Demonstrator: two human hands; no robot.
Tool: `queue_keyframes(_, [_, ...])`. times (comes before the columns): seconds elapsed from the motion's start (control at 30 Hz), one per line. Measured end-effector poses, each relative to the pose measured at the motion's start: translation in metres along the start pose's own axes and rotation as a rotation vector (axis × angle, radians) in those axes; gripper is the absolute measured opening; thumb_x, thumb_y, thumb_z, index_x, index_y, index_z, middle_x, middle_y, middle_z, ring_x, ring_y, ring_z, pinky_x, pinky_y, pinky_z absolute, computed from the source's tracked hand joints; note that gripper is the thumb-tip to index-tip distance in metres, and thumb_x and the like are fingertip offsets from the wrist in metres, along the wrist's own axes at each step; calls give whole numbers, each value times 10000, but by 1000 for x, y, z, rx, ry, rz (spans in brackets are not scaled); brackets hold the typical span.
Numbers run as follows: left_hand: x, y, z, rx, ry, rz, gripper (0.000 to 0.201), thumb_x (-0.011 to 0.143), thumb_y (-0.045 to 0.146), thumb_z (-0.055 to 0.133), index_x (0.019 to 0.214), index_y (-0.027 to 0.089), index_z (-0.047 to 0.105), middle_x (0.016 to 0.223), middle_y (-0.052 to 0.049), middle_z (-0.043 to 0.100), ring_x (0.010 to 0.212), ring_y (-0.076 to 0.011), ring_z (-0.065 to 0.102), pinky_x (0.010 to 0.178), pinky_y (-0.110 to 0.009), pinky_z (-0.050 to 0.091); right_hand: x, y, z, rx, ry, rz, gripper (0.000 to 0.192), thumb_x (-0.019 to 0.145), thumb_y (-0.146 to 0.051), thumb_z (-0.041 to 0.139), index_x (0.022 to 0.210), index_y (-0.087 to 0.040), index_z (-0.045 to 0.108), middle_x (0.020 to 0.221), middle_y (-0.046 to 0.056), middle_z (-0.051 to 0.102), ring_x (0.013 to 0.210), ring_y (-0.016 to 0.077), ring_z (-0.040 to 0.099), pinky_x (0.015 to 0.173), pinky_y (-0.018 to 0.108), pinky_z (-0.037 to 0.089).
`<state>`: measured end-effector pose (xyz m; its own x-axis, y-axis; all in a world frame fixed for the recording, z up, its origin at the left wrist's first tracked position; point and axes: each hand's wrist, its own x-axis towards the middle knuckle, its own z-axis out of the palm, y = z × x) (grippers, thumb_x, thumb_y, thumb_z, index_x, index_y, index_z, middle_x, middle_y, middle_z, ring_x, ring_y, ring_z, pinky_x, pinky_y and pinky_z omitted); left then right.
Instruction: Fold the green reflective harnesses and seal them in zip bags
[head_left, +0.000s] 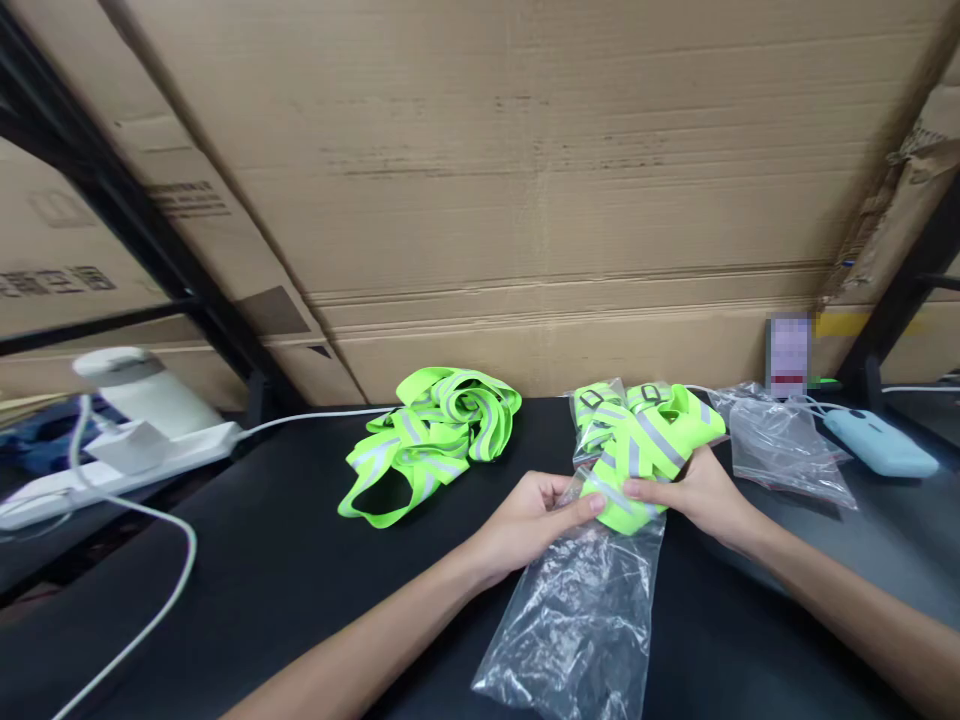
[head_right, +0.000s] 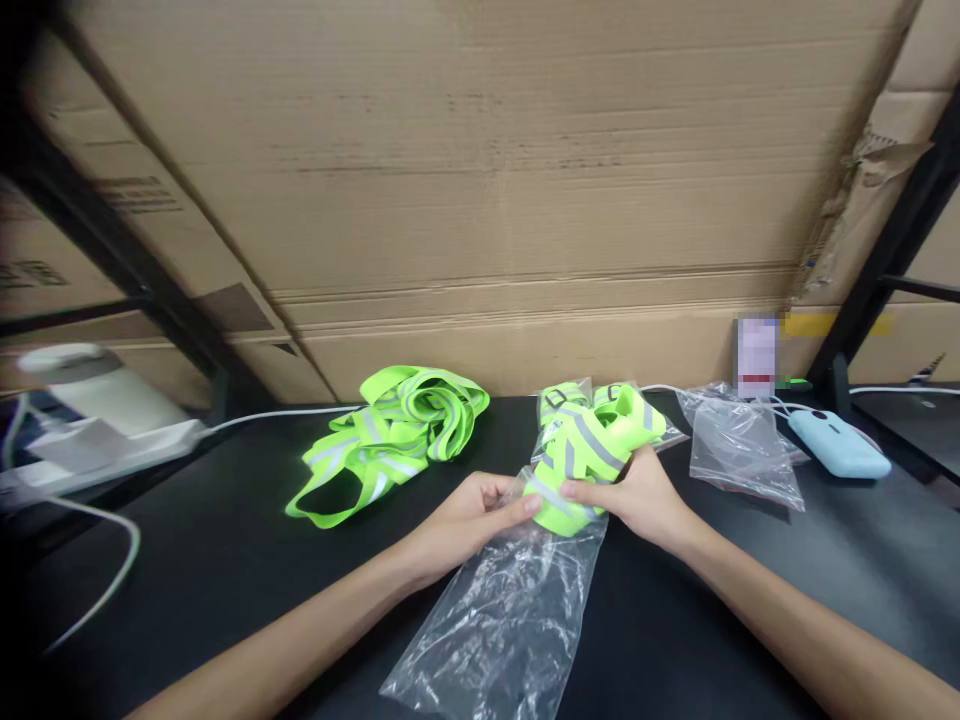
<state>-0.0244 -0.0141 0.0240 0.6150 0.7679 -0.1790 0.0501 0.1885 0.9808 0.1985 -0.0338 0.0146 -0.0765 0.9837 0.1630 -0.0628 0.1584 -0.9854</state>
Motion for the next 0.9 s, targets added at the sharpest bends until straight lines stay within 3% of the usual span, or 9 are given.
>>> queue_keyframes(0.1, [0,-1,2,19,14,32,396,764,506,828,830,119,781,770,-54,752,689,-156,667,684,-261,505,-1,0,-1,-26,-53,6,499,638,-348,933,1069,-214,721,1136,89,770,1072,329,724,977,521,589])
queue_keyframes(0.27, [1,1,1,26,-20,119,398,810,485,798,994,132,796,983,-97,787,902,-225,703,835,-314,517,-2,-3,-5,-22,-136,20,436,678,-346,907,1073,-261,743,1162,68,764,1116,326,710,1015,543,572])
queue_keyframes(0.57, [0,2,0,-20,-77,126,382,845,432,782,1105,151,780,1110,-115,776,1073,-276,702,999,-387,495,-2,-8,-15,-102,-94,32,442,681,-377,909,1071,-230,763,1207,87,754,1145,319,702,1065,562,535])
queue_keyframes(0.77, [-2,4,-1,-28,-184,177,375,874,389,766,1175,166,757,1168,-107,761,1098,-257,697,1018,-366,493,-6,-9,-9,-120,-130,-45,400,687,-389,901,1036,-242,772,1133,72,780,1056,311,738,989,537,593])
queue_keyframes(0.9, [0,2,-3,-40,-158,218,351,864,364,782,1156,171,762,1144,-98,764,1022,-232,715,961,-337,523,-9,-2,1,-134,-78,-38,433,680,-406,902,1056,-242,766,1171,86,766,1091,321,722,1023,533,570])
